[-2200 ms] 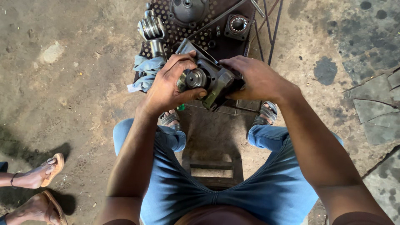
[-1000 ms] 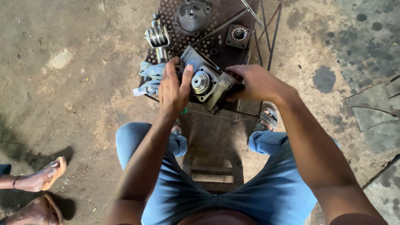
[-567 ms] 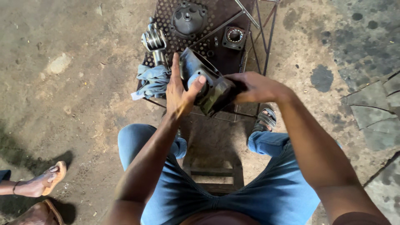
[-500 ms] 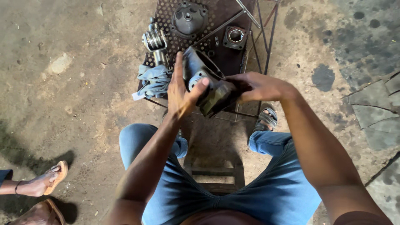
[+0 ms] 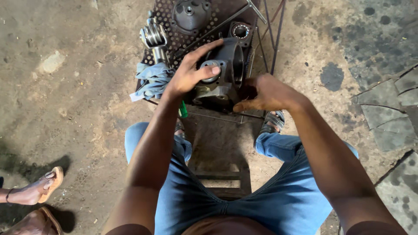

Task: The person removes a camshaft from a metal engine casing and wipes it thoroughly with a cloth. They then pick up a small metal ring, wipe it clean, and place it back into the casing. The person continues to wipe the camshaft and other components on the stand.

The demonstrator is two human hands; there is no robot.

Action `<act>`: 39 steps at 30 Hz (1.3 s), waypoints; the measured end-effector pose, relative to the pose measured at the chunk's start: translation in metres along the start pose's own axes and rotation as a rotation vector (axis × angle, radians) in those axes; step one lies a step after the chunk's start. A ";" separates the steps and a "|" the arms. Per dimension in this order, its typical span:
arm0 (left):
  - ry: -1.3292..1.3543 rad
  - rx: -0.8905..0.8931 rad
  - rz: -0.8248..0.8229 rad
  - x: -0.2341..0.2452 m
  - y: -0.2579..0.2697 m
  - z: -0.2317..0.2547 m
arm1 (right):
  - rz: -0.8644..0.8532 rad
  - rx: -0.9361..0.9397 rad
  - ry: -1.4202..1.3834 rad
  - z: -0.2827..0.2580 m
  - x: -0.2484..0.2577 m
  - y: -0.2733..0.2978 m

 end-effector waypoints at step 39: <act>-0.033 -0.102 0.057 0.014 0.019 0.032 | 0.398 0.305 -0.133 0.004 0.037 -0.019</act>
Point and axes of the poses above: each hand's wrist, its own y-axis away from the middle knuckle, its own x-axis out of the back of the hand, z = x × y, the point moved 8 cm from there along -y, towards the middle knuckle, and after that the axes turned 11 degrees about -x, right-handed, at the moved point
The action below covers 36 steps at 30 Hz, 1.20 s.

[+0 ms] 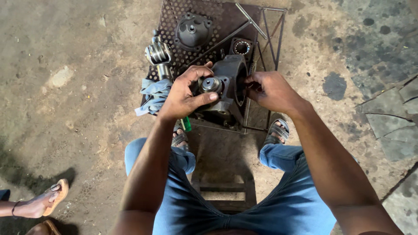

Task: The person removes a camshaft from a metal engine casing and wipes it thoroughly with a cloth. They then pick up a small metal ring, wipe it clean, and place it back into the casing. The person continues to wipe the camshaft and other components on the stand.

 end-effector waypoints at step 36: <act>0.120 -0.034 0.502 0.001 -0.005 0.006 | 0.185 0.204 -0.089 -0.028 0.023 0.016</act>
Point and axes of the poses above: each hand's wrist, its own y-axis away from the middle knuckle, its own x-axis out of the back of the hand, z = x × y, the point moved 8 cm from there along -y, towards the middle knuckle, and after that the axes turned 11 degrees about -x, right-handed, at the moved point
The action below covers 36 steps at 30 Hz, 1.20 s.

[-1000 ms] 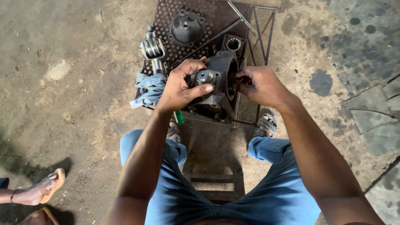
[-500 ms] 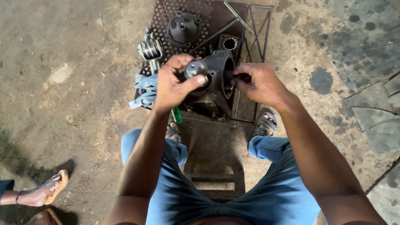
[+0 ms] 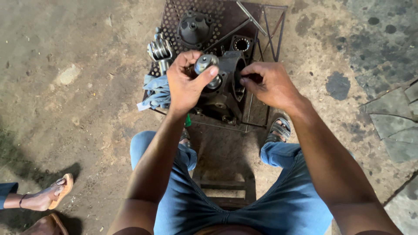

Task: The person removes a camshaft from a metal engine casing and wipes it thoroughly with a cloth. They then pick up a small metal ring, wipe it clean, and place it back into the casing. The person continues to wipe the camshaft and other components on the stand.

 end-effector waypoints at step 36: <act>-0.475 -0.559 -0.326 -0.121 -0.077 0.172 | 0.325 -0.041 -0.465 -0.042 0.036 0.011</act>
Point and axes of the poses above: each hand's wrist, its own y-axis away from the middle knuckle, its own x-axis out of the back of the hand, z = x × y, the point moved 8 cm from there along -y, towards the middle knuckle, and after that the axes turned 11 degrees about -x, right-handed, at the moved point
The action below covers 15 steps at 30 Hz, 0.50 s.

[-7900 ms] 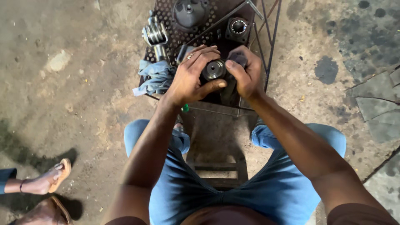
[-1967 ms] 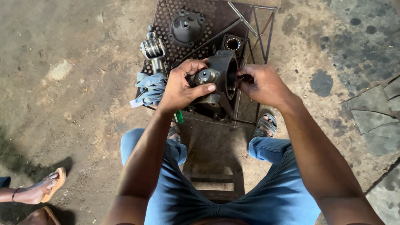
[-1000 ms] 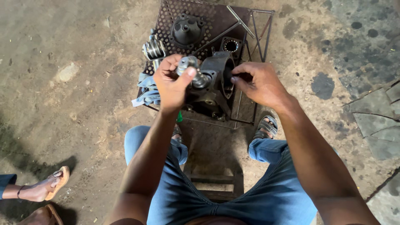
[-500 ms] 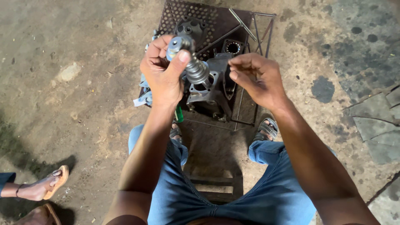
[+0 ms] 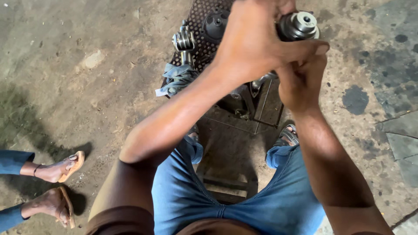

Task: The person removes a camshaft from a metal engine casing and wipes it thoroughly with a cloth. They then pick up a small metal ring, wipe it clean, and place it back into the casing. The person continues to wipe the camshaft and other components on the stand.

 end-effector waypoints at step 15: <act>-0.523 0.665 -0.508 0.087 0.244 -0.159 | 0.216 -0.066 -0.548 0.062 0.073 -0.028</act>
Point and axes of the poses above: each hand's wrist, its own y-axis away from the middle knuckle, its own x-axis out of the back of the hand, z = x × y, the point moved 8 cm from there along -y, towards the middle knuckle, and after that the axes turned 11 degrees about -x, right-handed, at the moved point
